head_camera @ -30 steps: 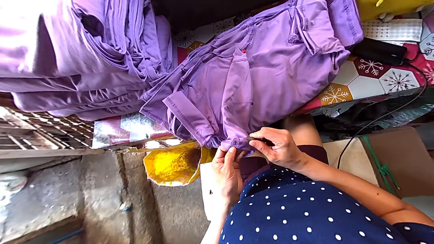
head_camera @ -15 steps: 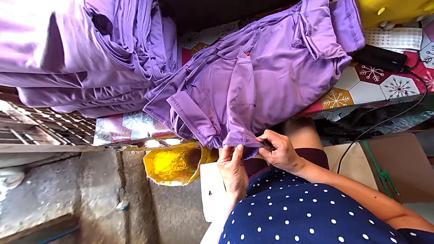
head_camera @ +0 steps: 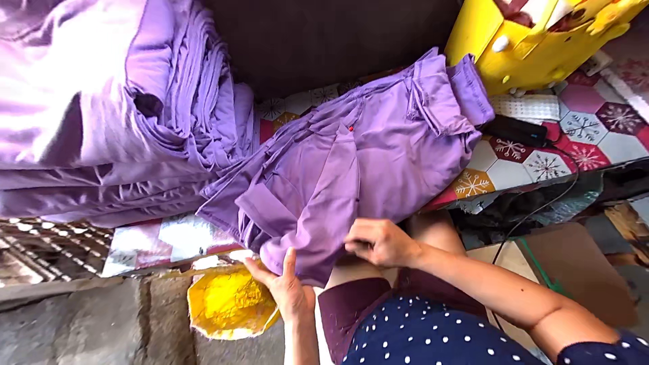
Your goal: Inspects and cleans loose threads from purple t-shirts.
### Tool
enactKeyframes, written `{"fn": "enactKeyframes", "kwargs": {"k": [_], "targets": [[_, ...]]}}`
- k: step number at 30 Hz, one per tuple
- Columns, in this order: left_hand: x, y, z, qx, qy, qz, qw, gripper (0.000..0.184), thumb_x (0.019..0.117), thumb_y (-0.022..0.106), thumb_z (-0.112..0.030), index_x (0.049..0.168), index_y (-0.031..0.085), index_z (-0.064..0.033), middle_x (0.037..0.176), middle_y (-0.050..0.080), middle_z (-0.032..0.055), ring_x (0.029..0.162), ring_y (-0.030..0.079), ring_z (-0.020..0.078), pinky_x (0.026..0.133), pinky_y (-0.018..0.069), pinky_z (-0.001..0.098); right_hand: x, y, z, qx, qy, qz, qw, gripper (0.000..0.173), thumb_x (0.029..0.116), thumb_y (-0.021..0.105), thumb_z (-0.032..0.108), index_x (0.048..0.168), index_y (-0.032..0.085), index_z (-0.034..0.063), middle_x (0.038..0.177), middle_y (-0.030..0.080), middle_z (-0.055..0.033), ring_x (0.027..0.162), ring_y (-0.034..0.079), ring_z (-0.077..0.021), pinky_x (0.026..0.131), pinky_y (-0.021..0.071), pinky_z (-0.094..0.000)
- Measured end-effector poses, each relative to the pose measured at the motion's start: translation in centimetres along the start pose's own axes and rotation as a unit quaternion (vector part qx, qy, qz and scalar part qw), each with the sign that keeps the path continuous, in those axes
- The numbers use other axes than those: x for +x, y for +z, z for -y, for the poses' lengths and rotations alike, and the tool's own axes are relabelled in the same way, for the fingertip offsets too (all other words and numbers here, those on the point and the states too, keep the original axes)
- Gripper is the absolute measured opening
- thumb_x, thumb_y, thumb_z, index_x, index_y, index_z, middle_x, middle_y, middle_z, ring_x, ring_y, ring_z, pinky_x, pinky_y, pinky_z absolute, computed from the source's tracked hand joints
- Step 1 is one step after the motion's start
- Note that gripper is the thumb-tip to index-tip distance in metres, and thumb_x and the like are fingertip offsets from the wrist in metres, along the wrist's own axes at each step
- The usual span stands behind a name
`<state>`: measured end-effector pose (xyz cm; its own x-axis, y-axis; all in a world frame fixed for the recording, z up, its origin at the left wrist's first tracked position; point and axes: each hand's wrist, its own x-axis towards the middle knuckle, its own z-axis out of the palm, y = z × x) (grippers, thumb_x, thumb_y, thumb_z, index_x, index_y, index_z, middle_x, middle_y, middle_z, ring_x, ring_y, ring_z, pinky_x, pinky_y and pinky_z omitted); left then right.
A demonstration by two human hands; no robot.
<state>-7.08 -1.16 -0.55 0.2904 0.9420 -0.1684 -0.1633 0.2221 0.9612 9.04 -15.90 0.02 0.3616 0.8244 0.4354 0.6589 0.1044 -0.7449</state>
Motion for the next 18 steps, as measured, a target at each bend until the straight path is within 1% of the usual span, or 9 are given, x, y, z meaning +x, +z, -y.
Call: {"fn": "enactKeyframes", "kwargs": {"k": [1, 2, 4, 6, 9, 11, 13, 16, 18], "targets": [[1.1, -0.4, 0.6, 0.033, 0.018, -0.011, 0.999, 0.108, 0.0883, 0.068, 0.005, 0.163, -0.006, -0.0213, 0.164, 0.023, 0.0167, 0.138, 0.048, 0.0213, 0.105, 0.0516, 0.0404, 1.9, -1.4, -1.4, -0.013, 0.038, -0.040, 0.998, 0.017, 0.0976, 0.064, 0.012, 0.100, 0.076, -0.0005, 0.096, 0.074, -0.0126, 0.088, 0.072, -0.0200, 0.081, 0.0604, -0.0371], [1.8, -1.0, 0.9, 0.058, 0.028, -0.025, 0.998, 0.111, 0.0836, 0.070, 0.009, 0.163, -0.002, -0.0185, 0.162, 0.026, 0.0206, 0.136, 0.051, 0.0233, 0.103, 0.0528, 0.0409, 4.0, -3.0, -3.4, -0.037, 0.092, -0.085, 0.991, 0.018, 0.0984, 0.064, 0.011, 0.103, 0.075, -0.0022, 0.097, 0.074, -0.0139, 0.089, 0.072, -0.0213, 0.082, 0.0606, -0.0386], [2.7, -2.3, 0.6, 0.117, 0.057, -0.040, 0.991, 0.084, 0.0846, 0.065, 0.011, 0.156, 0.024, -0.0031, 0.143, 0.048, 0.0214, 0.116, 0.062, 0.0163, 0.092, 0.0570, 0.0333, 8.5, -6.5, -7.5, -0.083, 0.239, -0.158, 0.954, 0.025, 0.1041, 0.058, 0.017, 0.111, 0.072, -0.0021, 0.101, 0.073, -0.0183, 0.092, 0.071, -0.0301, 0.084, 0.0579, -0.0487], [2.9, -3.4, 0.1, 0.249, 0.136, -0.034, 0.958, 0.050, 0.0875, 0.059, 0.007, 0.136, 0.047, 0.0109, 0.125, 0.060, 0.0193, 0.110, 0.061, 0.0103, 0.091, 0.0530, 0.0261, 13.1, -9.0, -10.7, -0.079, 0.370, -0.161, 0.912, 0.041, 0.1069, 0.054, 0.034, 0.113, 0.070, -0.0032, 0.103, 0.070, -0.0242, 0.100, 0.068, -0.0397, 0.089, 0.0521, -0.0600], [3.4, -2.5, 0.4, 0.446, 0.314, -0.046, 0.837, 0.033, 0.0831, 0.060, -0.003, 0.113, 0.071, 0.0049, 0.133, 0.052, 0.0363, 0.126, 0.048, 0.0453, 0.107, 0.0375, 0.0499, 17.9, -7.5, -13.1, -0.092, 0.460, -0.106, 0.877, 0.071, 0.0955, 0.060, 0.064, 0.116, 0.068, -0.0037, 0.114, 0.069, -0.0263, 0.111, 0.067, -0.0426, 0.091, 0.0520, -0.0645], [3.2, -0.2, 0.2, 0.485, 0.395, -0.047, 0.779, 0.031, 0.0844, 0.059, -0.011, 0.110, 0.073, -0.0008, 0.137, 0.045, 0.0410, 0.130, 0.042, 0.0528, 0.111, 0.0300, 0.0542, 18.9, -5.2, -13.7, -0.133, 0.482, -0.088, 0.861, 0.070, 0.0914, 0.072, 0.052, 0.127, 0.059, -0.0054, 0.123, 0.065, -0.0272, 0.113, 0.066, -0.0430, 0.091, 0.0534, -0.0622], [3.0, 1.8, 0.1, 0.495, 0.449, -0.022, 0.744, 0.025, 0.0893, 0.058, -0.017, 0.104, 0.075, -0.0071, 0.134, 0.052, 0.0360, 0.132, 0.043, 0.0511, 0.113, 0.0274, 0.0563, 19.2, -4.3, -14.4, -0.149, 0.490, -0.092, 0.854, 0.048, 0.0967, 0.068, 0.031, 0.129, 0.058, -0.0035, 0.125, 0.066, -0.0255, 0.114, 0.066, -0.0417, 0.091, 0.0535, -0.0601], [3.3, 3.6, 0.3, 0.506, 0.478, 0.042, 0.717, 0.027, 0.0934, 0.052, -0.017, 0.099, 0.077, -0.0096, 0.125, 0.064, 0.0289, 0.133, 0.049, 0.0519, 0.112, 0.0189, 0.0726, 17.6, -5.7, -15.8, -0.084, 0.462, -0.123, 0.874, 0.027, 0.1025, 0.056, 0.020, 0.115, 0.069, -0.0001, 0.113, 0.070, -0.0233, 0.109, 0.068, -0.0395, 0.091, 0.0527, -0.0603], [4.1, 5.6, -0.1, 0.507, 0.462, 0.104, 0.721, 0.027, 0.0955, 0.052, -0.013, 0.103, 0.076, -0.0034, 0.125, 0.066, 0.0266, 0.129, 0.054, 0.0497, 0.111, 0.0252, 0.0721, 15.9, -6.5, -16.1, -0.024, 0.430, -0.157, 0.889, 0.022, 0.1014, 0.058, 0.016, 0.105, 0.071, -0.0010, 0.100, 0.070, -0.0220, 0.099, 0.068, -0.0369, 0.088, 0.0527, -0.0574]]}}
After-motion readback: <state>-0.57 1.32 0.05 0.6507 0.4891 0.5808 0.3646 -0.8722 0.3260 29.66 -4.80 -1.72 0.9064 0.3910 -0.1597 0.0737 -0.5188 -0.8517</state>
